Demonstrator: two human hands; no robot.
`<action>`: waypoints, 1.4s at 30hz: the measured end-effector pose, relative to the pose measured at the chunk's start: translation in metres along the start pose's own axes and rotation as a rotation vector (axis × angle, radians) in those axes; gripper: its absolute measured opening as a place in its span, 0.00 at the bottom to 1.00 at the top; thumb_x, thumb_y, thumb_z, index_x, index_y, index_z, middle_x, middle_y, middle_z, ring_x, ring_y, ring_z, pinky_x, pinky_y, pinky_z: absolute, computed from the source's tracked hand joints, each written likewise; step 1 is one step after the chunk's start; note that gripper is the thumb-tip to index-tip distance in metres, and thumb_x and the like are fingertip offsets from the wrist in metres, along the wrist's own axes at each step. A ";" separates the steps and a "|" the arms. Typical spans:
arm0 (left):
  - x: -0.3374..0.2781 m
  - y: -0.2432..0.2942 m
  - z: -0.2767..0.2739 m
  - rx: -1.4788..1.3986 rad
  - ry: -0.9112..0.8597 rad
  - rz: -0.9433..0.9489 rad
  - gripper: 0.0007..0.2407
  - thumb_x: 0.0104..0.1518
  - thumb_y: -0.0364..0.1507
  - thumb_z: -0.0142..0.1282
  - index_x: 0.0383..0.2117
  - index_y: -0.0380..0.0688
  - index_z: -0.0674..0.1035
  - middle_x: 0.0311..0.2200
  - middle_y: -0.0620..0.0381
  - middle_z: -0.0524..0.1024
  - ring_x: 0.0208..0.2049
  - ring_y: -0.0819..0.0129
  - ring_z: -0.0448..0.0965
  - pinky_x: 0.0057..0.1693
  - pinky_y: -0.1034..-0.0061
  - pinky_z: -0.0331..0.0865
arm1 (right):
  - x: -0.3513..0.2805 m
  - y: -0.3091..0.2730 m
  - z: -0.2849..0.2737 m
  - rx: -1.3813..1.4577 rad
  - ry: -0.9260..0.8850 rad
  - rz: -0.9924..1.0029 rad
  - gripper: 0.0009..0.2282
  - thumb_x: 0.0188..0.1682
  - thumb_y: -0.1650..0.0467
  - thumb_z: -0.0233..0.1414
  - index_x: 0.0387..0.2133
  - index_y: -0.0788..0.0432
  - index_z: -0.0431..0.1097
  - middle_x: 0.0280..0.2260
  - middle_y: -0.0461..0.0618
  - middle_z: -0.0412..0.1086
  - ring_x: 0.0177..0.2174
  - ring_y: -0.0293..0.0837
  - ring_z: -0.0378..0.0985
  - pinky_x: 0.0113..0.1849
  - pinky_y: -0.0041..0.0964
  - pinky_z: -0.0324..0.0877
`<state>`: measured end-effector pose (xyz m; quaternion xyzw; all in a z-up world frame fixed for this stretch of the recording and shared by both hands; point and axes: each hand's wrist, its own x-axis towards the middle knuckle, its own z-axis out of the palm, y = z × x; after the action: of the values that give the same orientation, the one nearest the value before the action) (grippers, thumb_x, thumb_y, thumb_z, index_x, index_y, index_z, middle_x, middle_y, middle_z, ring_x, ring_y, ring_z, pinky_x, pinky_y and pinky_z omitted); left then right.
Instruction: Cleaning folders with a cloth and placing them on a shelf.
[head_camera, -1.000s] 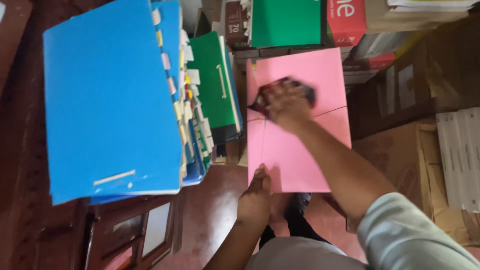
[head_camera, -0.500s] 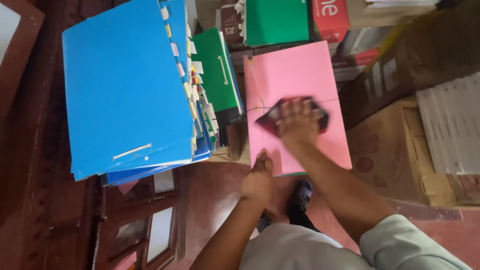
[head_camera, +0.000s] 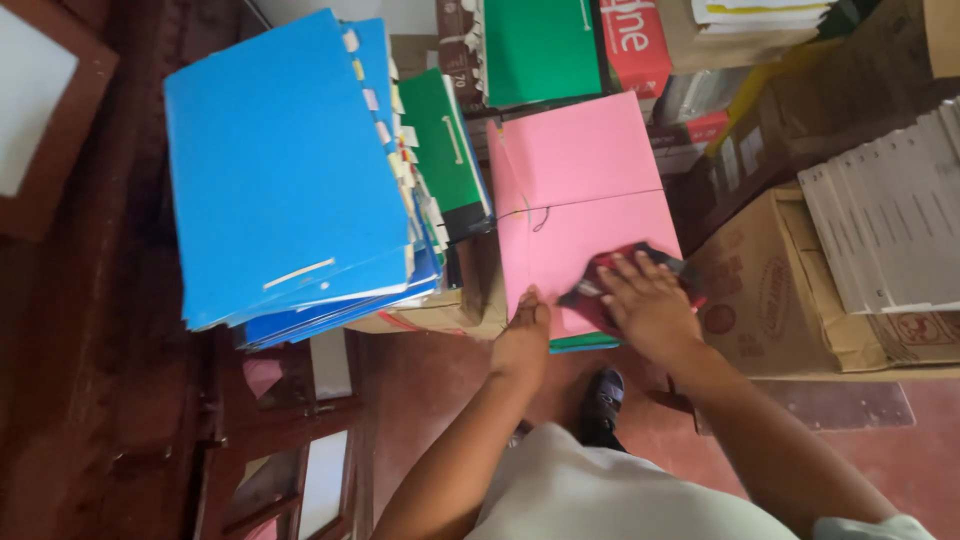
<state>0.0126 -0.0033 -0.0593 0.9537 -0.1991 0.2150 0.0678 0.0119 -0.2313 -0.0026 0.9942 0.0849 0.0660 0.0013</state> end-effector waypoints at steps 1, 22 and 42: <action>-0.001 0.000 0.005 0.005 0.006 -0.005 0.07 0.57 0.27 0.52 0.41 0.46 0.77 0.52 0.47 0.79 0.50 0.63 0.83 0.47 0.78 0.78 | -0.002 0.003 0.004 0.000 0.006 -0.007 0.21 0.56 0.55 0.41 0.64 0.33 0.61 0.67 0.37 0.60 0.67 0.50 0.56 0.64 0.52 0.54; 0.066 -0.048 -0.250 -0.776 0.465 -0.350 0.12 0.61 0.30 0.53 0.50 0.56 0.81 0.44 0.60 0.83 0.47 0.64 0.84 0.53 0.74 0.78 | 0.098 -0.135 -0.189 0.723 -0.001 0.388 0.15 0.43 0.54 0.64 0.42 0.34 0.73 0.39 0.42 0.77 0.43 0.51 0.80 0.43 0.43 0.73; 0.059 -0.129 -0.268 0.017 0.576 -0.527 0.22 0.63 0.44 0.55 0.59 0.44 0.76 0.62 0.38 0.68 0.65 0.24 0.58 0.62 0.39 0.65 | 0.148 -0.255 -0.188 0.461 0.456 -0.488 0.16 0.56 0.63 0.52 0.57 0.42 0.71 0.62 0.37 0.66 0.66 0.54 0.56 0.61 0.70 0.42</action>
<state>0.0112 0.1509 0.2014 0.8732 0.0816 0.4510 0.1657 0.0890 0.0437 0.1994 0.8790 0.3289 0.2620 -0.2249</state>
